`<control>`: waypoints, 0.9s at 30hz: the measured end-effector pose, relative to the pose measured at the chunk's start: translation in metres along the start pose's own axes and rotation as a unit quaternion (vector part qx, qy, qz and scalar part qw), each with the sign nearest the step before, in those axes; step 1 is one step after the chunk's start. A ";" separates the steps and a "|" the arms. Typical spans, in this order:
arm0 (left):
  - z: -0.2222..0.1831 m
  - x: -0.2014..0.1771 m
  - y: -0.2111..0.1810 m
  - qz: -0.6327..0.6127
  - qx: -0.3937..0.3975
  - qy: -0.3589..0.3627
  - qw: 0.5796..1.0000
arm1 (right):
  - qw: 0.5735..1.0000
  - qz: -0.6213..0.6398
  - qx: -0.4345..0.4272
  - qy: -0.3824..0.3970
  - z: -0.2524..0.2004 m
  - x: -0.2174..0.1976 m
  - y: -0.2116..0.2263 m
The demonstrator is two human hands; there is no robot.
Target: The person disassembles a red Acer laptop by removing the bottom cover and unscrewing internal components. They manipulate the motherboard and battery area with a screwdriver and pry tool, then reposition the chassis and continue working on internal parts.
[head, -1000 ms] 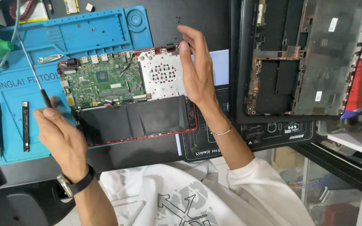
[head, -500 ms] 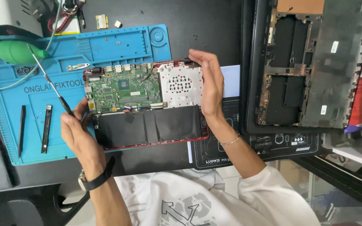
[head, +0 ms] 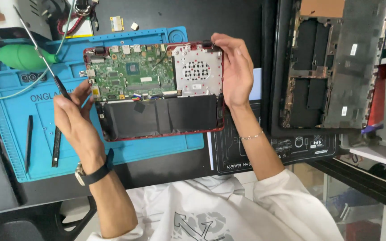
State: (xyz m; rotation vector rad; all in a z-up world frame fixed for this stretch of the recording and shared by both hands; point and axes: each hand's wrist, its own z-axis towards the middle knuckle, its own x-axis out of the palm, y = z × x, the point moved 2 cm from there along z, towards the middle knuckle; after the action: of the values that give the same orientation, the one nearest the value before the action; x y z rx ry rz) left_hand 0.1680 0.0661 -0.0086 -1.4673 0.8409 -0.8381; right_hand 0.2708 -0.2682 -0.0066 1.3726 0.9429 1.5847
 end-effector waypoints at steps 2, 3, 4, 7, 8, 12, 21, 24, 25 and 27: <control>0.009 -0.002 0.001 0.018 0.014 0.028 0.999 | 1.000 0.006 0.001 0.004 0.007 -0.004 -0.008; 0.013 -0.004 0.004 0.042 0.025 0.041 0.998 | 1.000 0.004 0.006 0.005 0.011 -0.007 -0.013; 0.017 -0.007 0.006 0.068 0.036 0.050 0.996 | 1.000 0.003 0.013 0.009 0.015 -0.008 -0.020; 0.017 -0.006 0.000 0.067 0.041 0.060 0.995 | 0.999 -0.021 0.032 0.001 0.014 -0.008 -0.015; 0.012 -0.001 -0.020 0.070 0.040 0.059 0.995 | 0.999 -0.018 0.033 0.001 0.014 -0.007 -0.012; -0.001 0.033 -0.102 0.374 0.137 0.096 0.912 | 0.957 -0.288 -0.042 0.009 0.012 0.008 0.008; -0.015 0.123 -0.176 0.508 0.394 0.353 0.679 | 0.979 -0.173 -0.068 -0.084 -0.001 0.001 -0.007; -0.017 0.147 -0.177 0.510 0.438 0.385 0.633 | 0.972 -0.198 -0.075 -0.101 0.001 0.000 -0.009; -0.018 0.153 -0.176 0.511 0.456 0.394 0.613 | 0.968 -0.214 -0.078 -0.106 0.002 0.002 -0.007; -0.019 0.158 -0.174 0.519 0.457 0.395 0.605 | 0.966 -0.220 -0.093 -0.098 0.001 0.005 0.002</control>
State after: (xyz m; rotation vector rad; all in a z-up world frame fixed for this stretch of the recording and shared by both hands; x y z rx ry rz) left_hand 0.2325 -0.0726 0.1705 0.4857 1.3708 -0.7314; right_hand 0.2713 -0.2647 -0.0029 1.0754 0.8805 1.1462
